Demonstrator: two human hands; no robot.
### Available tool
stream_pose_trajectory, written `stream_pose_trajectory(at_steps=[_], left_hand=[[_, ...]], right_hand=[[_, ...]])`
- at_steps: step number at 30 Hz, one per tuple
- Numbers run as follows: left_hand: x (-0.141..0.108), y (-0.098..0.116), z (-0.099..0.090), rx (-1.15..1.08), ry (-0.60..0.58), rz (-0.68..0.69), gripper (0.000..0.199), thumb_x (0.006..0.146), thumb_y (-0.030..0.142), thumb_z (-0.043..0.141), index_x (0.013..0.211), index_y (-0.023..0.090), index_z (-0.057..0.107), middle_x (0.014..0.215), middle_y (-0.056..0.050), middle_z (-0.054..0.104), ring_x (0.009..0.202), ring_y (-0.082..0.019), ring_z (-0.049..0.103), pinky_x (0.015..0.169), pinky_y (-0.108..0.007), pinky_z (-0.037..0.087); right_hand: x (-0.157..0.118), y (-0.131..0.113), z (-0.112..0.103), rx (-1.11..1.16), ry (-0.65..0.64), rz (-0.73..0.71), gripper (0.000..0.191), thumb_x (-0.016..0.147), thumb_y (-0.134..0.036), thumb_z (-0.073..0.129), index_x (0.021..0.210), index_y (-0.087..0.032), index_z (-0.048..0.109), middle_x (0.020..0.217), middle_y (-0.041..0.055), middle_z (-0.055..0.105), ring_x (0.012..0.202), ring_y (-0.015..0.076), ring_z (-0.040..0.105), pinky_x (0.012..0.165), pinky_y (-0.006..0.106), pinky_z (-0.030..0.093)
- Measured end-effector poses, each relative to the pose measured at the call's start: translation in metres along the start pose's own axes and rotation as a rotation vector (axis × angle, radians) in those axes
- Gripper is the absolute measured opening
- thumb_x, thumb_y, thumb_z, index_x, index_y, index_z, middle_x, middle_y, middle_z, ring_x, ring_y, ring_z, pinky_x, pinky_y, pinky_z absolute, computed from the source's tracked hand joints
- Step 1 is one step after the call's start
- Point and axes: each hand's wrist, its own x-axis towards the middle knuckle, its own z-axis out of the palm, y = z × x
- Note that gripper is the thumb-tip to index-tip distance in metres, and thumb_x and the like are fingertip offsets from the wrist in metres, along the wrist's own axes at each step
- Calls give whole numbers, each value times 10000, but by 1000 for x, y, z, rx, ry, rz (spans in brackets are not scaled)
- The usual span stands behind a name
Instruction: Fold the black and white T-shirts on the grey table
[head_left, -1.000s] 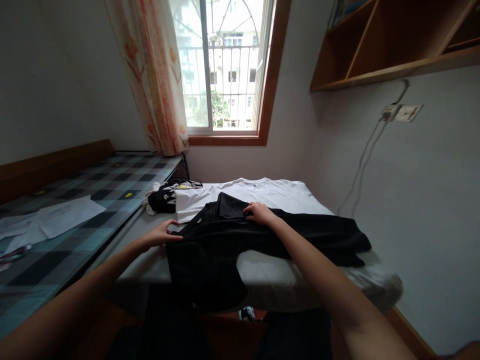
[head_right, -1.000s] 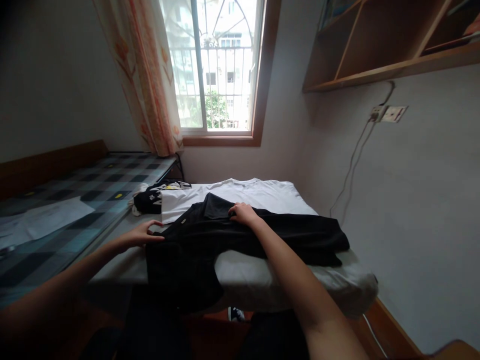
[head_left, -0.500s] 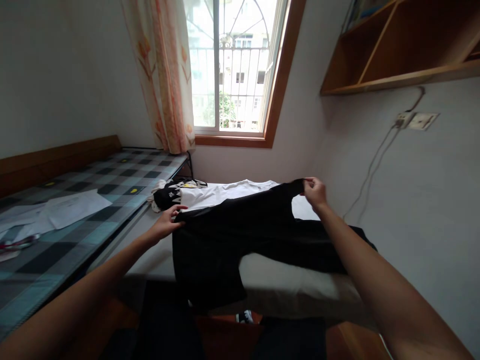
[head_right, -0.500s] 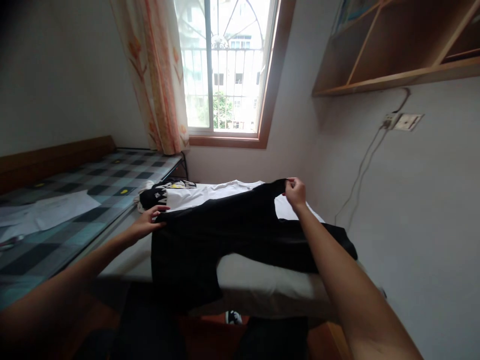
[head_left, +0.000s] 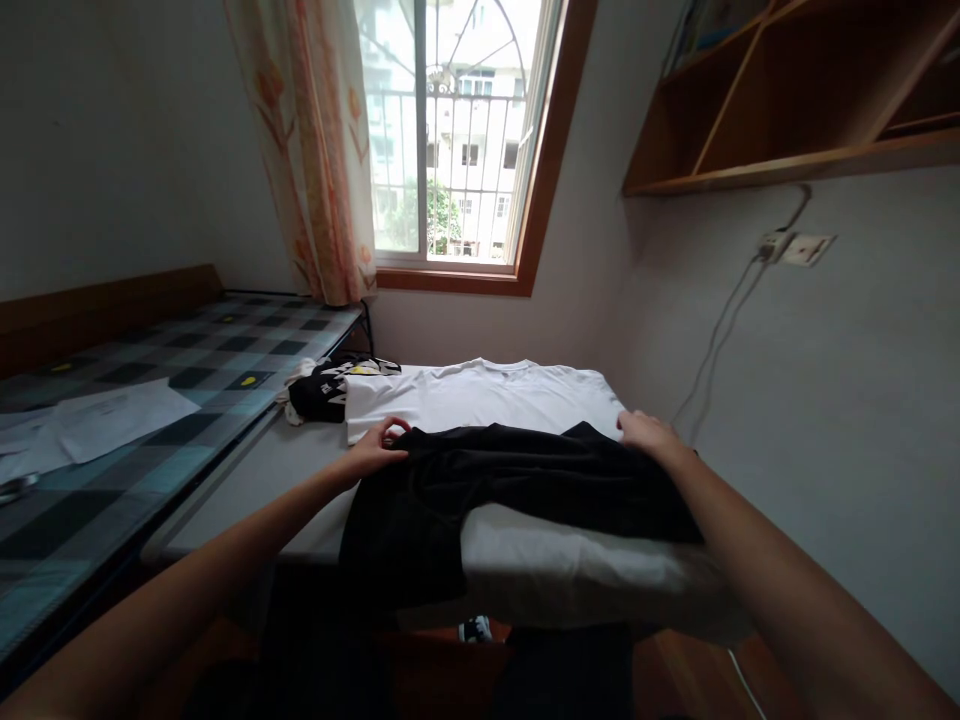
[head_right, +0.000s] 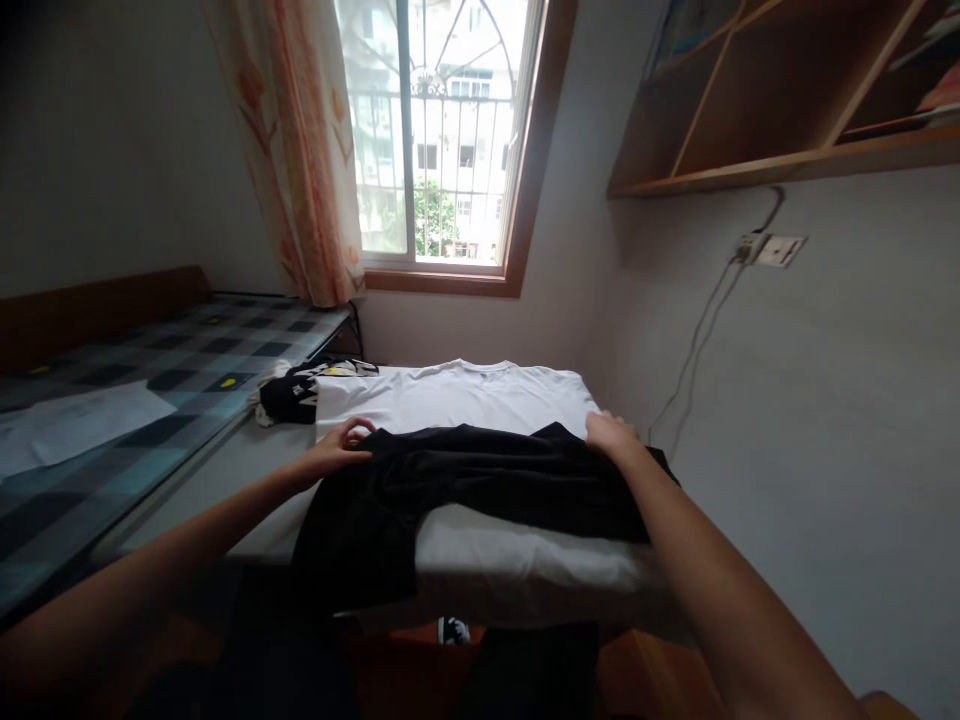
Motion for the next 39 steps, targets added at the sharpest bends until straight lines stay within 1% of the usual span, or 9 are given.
stream_pose_trajectory(at_steps=[2,7,11,14,18,21,26,34,39], left_hand=[[1,4,4,5,-5,51,404,620,238,673,1006,174,573,967,-31,603,794,-164,605,670,-265,469],[-8,16,17,109,-16,269,619,698,178,577,1310,205,482,1094,-57,582,813,-140,601,807,-311,497],[-25,19,24,224,-103,326,650,761,159,535,1397,236,428,1075,-56,617,870,-154,601,871,-321,488],[-35,13,21,324,-89,308,610,761,173,551,1364,234,483,1050,-61,646,941,-197,603,885,-340,478],[-42,0,3,459,-68,239,458,720,247,615,1175,197,633,997,-67,676,857,-214,607,781,-318,474],[-46,-7,-13,502,-74,114,398,651,303,656,1029,184,693,834,-31,673,669,-174,564,629,-271,432],[-49,-10,-29,529,-51,14,274,655,412,621,725,171,731,578,-4,572,569,-155,477,534,-242,316],[-36,-10,-52,459,172,-83,399,700,434,543,880,150,758,470,4,556,435,-159,499,468,-241,321],[-24,-21,-61,359,258,-154,438,694,419,543,975,142,731,558,-4,592,453,-174,565,524,-275,441]], right_hand=[[5,-25,-10,-16,26,-91,310,747,-116,599,1037,-177,689,1127,172,655,958,272,654,846,401,498],[15,-99,-13,209,-116,-440,326,833,-89,488,1072,-169,696,1171,105,661,1013,189,633,925,282,459],[17,-139,4,244,-316,-510,567,767,-118,608,1322,-233,570,1255,72,639,1107,213,608,948,302,460],[18,-153,13,161,-383,-507,679,662,-102,684,1305,-295,586,1207,54,655,1059,232,631,902,314,484],[19,-159,14,124,-440,-491,551,628,-92,687,1147,-274,682,1076,52,686,928,215,659,794,291,506],[20,-159,12,159,-536,-452,470,642,-104,663,1095,-223,695,987,56,705,820,188,662,703,267,506],[21,-159,9,247,-596,-455,302,687,-224,656,977,-183,732,957,70,723,813,196,665,680,266,507],[18,-140,-6,400,-795,-417,307,668,-413,744,896,-207,755,940,50,739,848,197,682,731,262,518],[15,-138,-9,285,-688,-487,385,588,-382,804,927,-207,752,921,39,721,797,193,663,662,250,500]])
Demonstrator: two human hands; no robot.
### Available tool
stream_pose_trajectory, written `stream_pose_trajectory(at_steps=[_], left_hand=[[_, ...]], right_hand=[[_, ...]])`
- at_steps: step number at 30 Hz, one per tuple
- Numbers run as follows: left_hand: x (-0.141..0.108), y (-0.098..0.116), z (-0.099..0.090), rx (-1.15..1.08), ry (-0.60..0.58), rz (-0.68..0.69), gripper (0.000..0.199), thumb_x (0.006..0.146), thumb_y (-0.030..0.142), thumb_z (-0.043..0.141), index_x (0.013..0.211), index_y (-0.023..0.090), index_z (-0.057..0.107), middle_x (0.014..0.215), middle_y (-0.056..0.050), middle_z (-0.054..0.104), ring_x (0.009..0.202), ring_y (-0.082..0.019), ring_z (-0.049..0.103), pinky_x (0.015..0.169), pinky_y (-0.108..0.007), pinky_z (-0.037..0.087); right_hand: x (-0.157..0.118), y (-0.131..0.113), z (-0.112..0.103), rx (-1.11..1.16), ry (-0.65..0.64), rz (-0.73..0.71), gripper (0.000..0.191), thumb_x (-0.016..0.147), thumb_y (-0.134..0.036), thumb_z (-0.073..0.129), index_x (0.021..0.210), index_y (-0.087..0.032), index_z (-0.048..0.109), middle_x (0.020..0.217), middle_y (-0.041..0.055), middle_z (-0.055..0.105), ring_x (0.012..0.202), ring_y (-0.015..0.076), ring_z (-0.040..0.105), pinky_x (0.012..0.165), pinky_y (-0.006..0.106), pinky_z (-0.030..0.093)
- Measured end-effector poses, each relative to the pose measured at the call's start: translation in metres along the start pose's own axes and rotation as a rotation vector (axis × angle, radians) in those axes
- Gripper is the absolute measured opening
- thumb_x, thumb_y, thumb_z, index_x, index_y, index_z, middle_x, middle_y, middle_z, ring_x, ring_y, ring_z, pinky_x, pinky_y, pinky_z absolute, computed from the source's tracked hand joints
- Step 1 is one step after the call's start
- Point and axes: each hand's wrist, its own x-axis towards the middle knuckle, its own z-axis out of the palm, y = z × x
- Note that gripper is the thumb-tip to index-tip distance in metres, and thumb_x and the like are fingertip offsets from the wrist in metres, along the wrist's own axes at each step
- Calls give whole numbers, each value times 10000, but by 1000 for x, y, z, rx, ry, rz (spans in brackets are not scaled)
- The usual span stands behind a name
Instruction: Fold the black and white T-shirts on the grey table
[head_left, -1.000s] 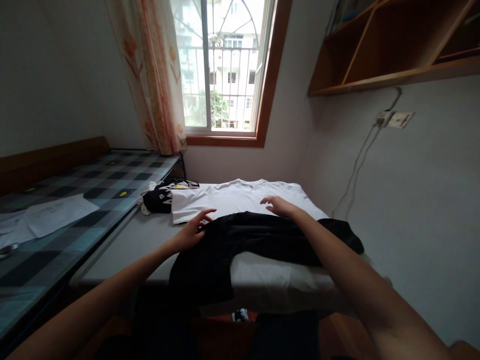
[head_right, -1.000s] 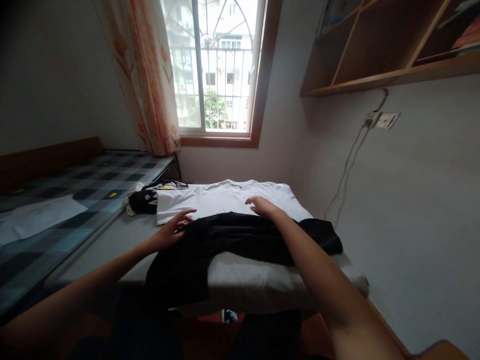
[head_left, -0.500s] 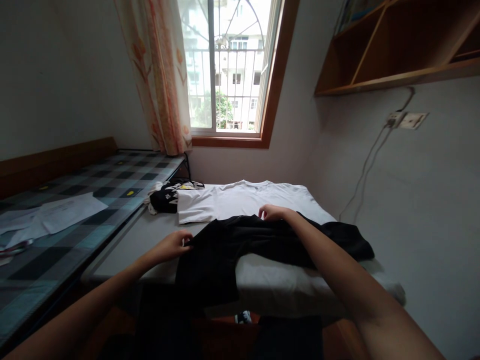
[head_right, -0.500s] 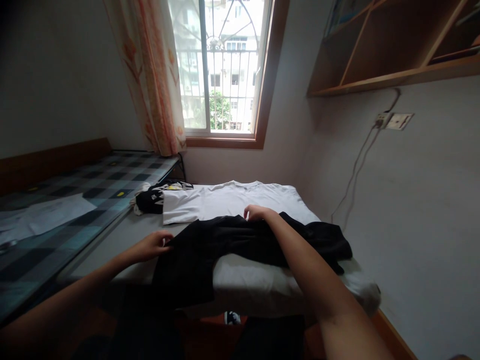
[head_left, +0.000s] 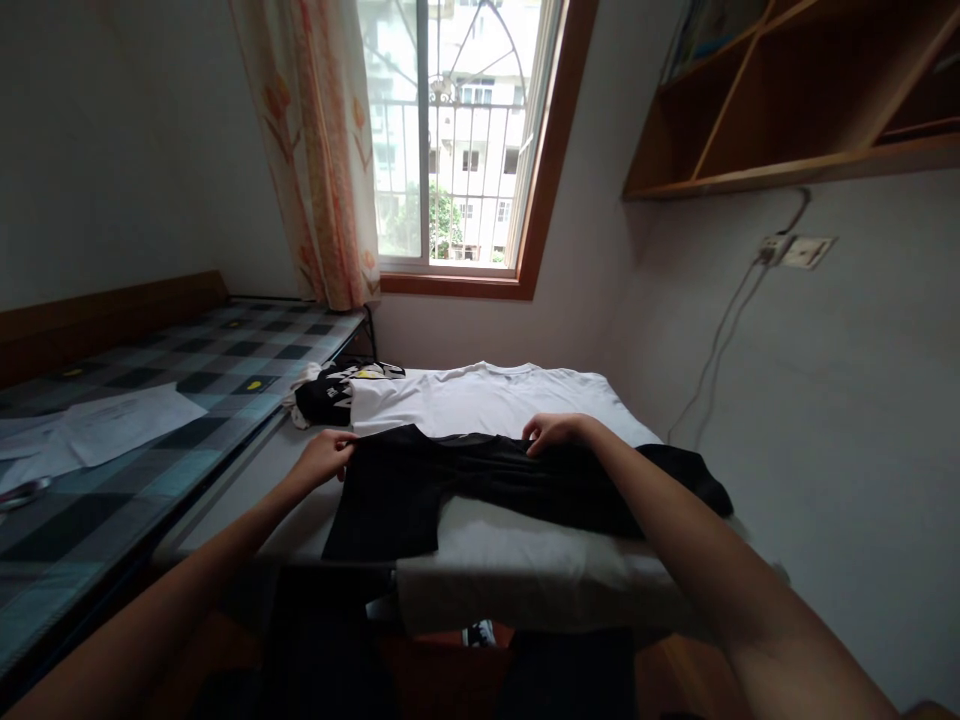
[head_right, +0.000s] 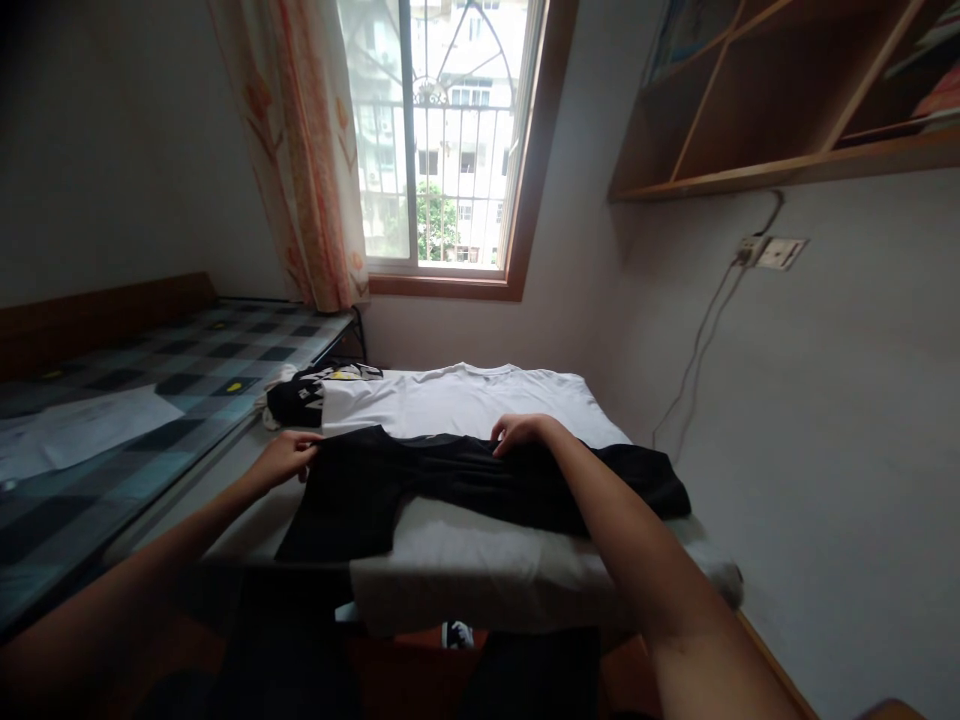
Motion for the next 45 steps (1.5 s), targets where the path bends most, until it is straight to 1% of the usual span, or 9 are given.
stream_pose_trajectory(at_steps=[5,12,17,22,24,29,35,40,45], left_hand=[[11,4,3,-31,264,148,307,648,362,603,828,145,725,857,-88,667,824,-252,640,747,-323,499],[15,13,11,-225,125,155,359,703,362,562,924,118,706,776,-61,678,762,-223,623,680,-290,476],[10,15,12,121,169,183,255,638,247,598,804,133,754,790,-59,627,708,-205,590,723,-319,481],[1,20,12,236,147,222,232,672,229,585,808,165,762,855,-73,670,818,-231,634,819,-328,501],[-3,23,13,254,169,234,221,691,243,582,802,158,753,883,-86,683,841,-236,654,829,-330,512],[-15,32,18,44,80,91,256,717,274,601,901,126,700,917,-102,703,574,-177,679,518,-260,538],[-15,31,28,-250,11,6,181,691,221,629,849,137,656,653,-25,682,517,-202,687,474,-252,539],[-2,16,32,-324,106,20,128,685,196,625,801,148,648,633,-8,662,529,-202,689,493,-248,540],[10,7,23,-394,300,21,108,728,153,575,818,138,634,678,-6,647,482,-149,649,478,-229,531]], right_hand=[[-4,-5,-5,-100,466,-13,153,741,-252,706,877,-185,724,987,56,681,826,180,627,752,270,479],[-20,-11,-13,-296,953,-47,157,864,-244,579,937,-205,713,1083,112,619,1067,284,526,982,418,384],[-31,-18,-12,-212,819,-15,189,824,-203,580,980,-182,685,1023,87,647,937,222,583,856,319,435],[-43,-23,-5,-30,38,-34,341,781,-476,631,885,-161,711,725,42,663,699,173,597,620,250,435],[-44,-22,-1,-5,-86,-17,427,808,-549,566,858,-152,715,714,53,669,678,168,593,584,241,423],[-30,-10,3,-131,340,1,253,821,-286,571,998,-163,703,953,79,692,838,177,599,714,245,446],[-21,3,4,-170,43,85,497,676,-166,679,1172,-195,670,1070,72,676,902,212,622,747,267,477],[-20,16,12,-366,328,87,580,740,-231,673,1311,-294,590,1329,71,577,1225,293,502,985,371,398],[-21,33,13,-387,416,150,311,835,-210,571,1122,-255,683,1115,56,697,1069,239,609,966,372,386]])
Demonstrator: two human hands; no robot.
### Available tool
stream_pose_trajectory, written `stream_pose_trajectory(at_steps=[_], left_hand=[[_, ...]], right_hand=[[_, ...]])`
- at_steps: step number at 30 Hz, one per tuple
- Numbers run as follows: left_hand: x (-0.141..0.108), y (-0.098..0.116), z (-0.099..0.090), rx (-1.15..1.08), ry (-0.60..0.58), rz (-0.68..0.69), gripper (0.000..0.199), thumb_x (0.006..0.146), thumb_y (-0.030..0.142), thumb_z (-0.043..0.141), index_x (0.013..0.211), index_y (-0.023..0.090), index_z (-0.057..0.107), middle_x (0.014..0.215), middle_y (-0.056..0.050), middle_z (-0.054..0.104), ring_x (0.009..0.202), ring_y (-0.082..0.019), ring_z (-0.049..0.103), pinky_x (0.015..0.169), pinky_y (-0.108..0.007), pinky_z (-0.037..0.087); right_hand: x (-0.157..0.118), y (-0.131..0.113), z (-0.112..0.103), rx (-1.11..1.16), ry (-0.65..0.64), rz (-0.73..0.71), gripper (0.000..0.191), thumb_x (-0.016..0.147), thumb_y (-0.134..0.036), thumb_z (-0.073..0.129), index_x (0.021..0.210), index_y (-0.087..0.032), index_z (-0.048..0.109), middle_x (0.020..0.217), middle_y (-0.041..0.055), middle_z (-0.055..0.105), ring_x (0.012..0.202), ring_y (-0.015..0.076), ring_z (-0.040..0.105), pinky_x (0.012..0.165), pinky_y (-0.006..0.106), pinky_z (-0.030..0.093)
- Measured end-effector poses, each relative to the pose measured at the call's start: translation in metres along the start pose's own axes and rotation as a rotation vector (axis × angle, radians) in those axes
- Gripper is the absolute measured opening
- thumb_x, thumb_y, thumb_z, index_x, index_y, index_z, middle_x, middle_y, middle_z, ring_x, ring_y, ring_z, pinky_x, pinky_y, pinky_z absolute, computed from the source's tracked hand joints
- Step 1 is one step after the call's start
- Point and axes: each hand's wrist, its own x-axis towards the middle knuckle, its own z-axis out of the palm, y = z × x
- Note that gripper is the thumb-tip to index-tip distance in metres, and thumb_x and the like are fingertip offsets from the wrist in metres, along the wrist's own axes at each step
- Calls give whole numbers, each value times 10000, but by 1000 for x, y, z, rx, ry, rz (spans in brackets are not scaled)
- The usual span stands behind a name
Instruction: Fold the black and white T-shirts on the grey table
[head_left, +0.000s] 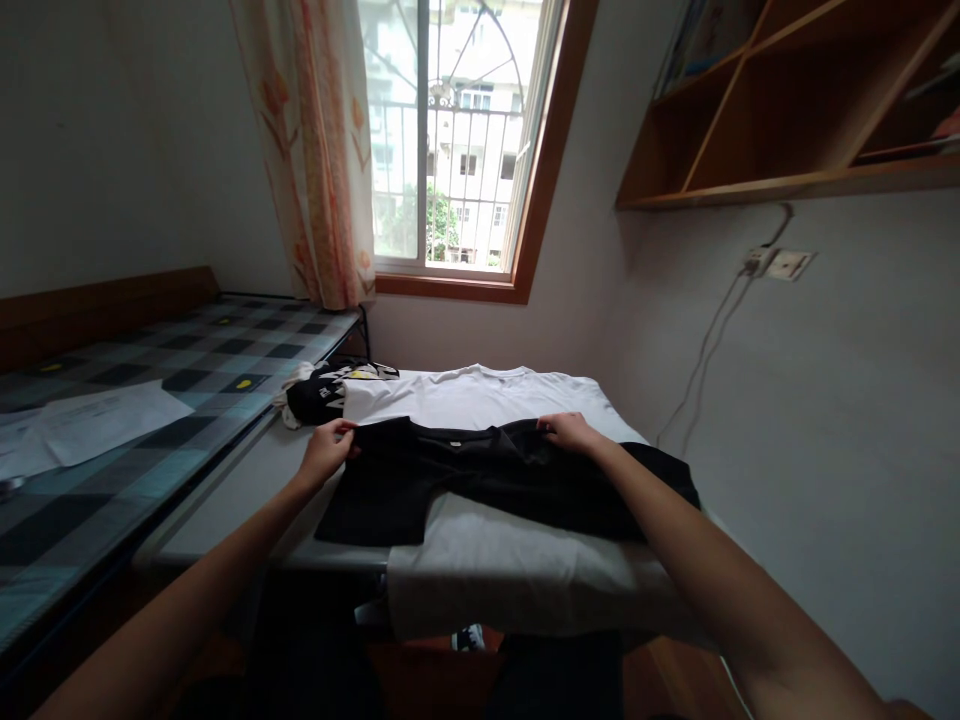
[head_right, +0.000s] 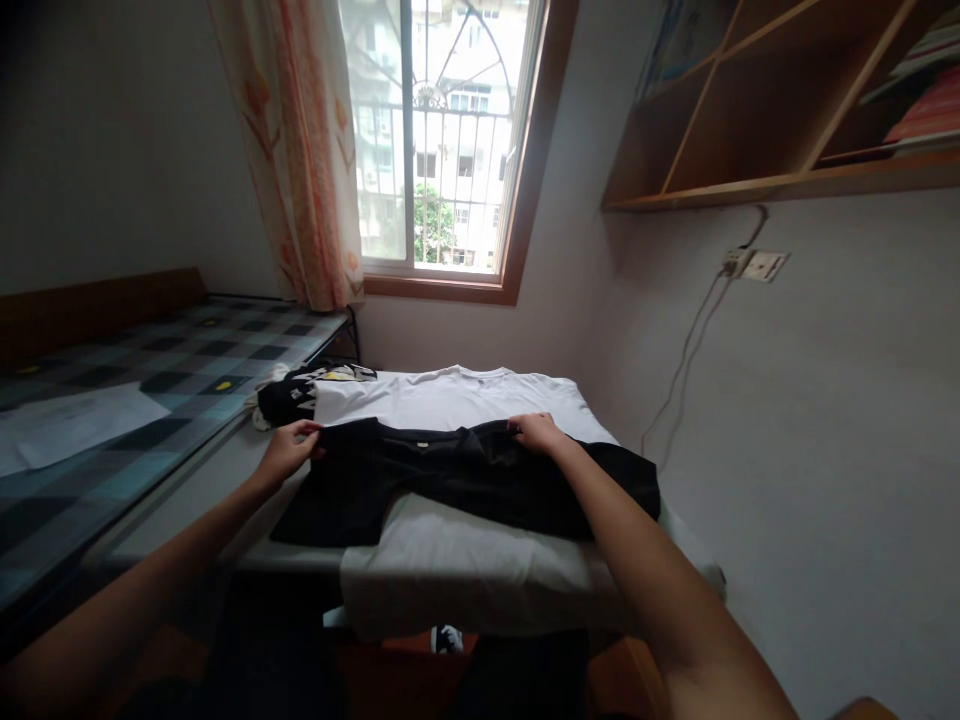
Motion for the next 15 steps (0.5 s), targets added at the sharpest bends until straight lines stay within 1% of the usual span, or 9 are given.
stream_pose_trajectory(at_steps=[2,5,7,8,9,11,13,15], left_hand=[[5,-1,-5,-27,35,-7,108,729,142,579,822,136,634,713,-9,649,478,-137,642,486,-233,541],[9,-4,-9,-75,46,-64,116,721,140,605,834,128,625,702,-3,631,449,-134,625,460,-251,545],[9,-7,-8,-96,37,-90,122,713,141,625,834,123,623,679,5,614,442,-133,620,443,-250,541],[8,-8,-6,-103,32,-94,122,709,138,630,829,121,624,674,8,607,445,-132,621,440,-246,540],[7,-8,-4,-110,25,-95,118,706,135,633,823,120,626,674,10,603,450,-131,624,443,-243,541],[5,-8,0,-121,6,-96,116,697,130,637,812,117,631,683,10,601,460,-131,629,453,-244,546],[3,-9,3,-125,-23,-101,134,684,132,652,816,114,637,691,7,607,468,-131,628,464,-251,550],[4,-10,3,-114,-61,-109,181,660,142,684,833,111,643,703,1,622,482,-129,626,478,-255,554]], right_hand=[[-2,8,-4,-6,123,28,262,861,-215,535,1076,-227,683,1105,66,698,1059,237,608,955,374,381],[-6,21,-14,-38,307,99,245,881,-240,501,1050,-191,672,1122,96,681,1094,263,574,938,384,378],[-10,27,-22,-53,375,176,249,886,-257,488,1043,-175,664,1111,117,678,1122,281,550,941,396,368],[-12,29,-25,-56,370,215,251,881,-255,489,1045,-172,660,1102,122,679,1122,283,550,943,402,363],[-13,31,-27,-58,336,248,251,873,-246,493,1047,-173,658,1093,122,682,1111,283,558,945,410,357],[-15,31,-29,-76,192,270,254,852,-216,503,1049,-184,661,1086,112,687,1079,276,581,955,434,343],[-16,27,-28,-106,43,253,265,824,-169,520,1035,-204,677,1078,96,691,1063,271,593,969,458,324],[-16,21,-25,-129,-31,229,313,788,-114,539,1036,-230,692,1068,84,692,1077,272,589,980,466,310]])
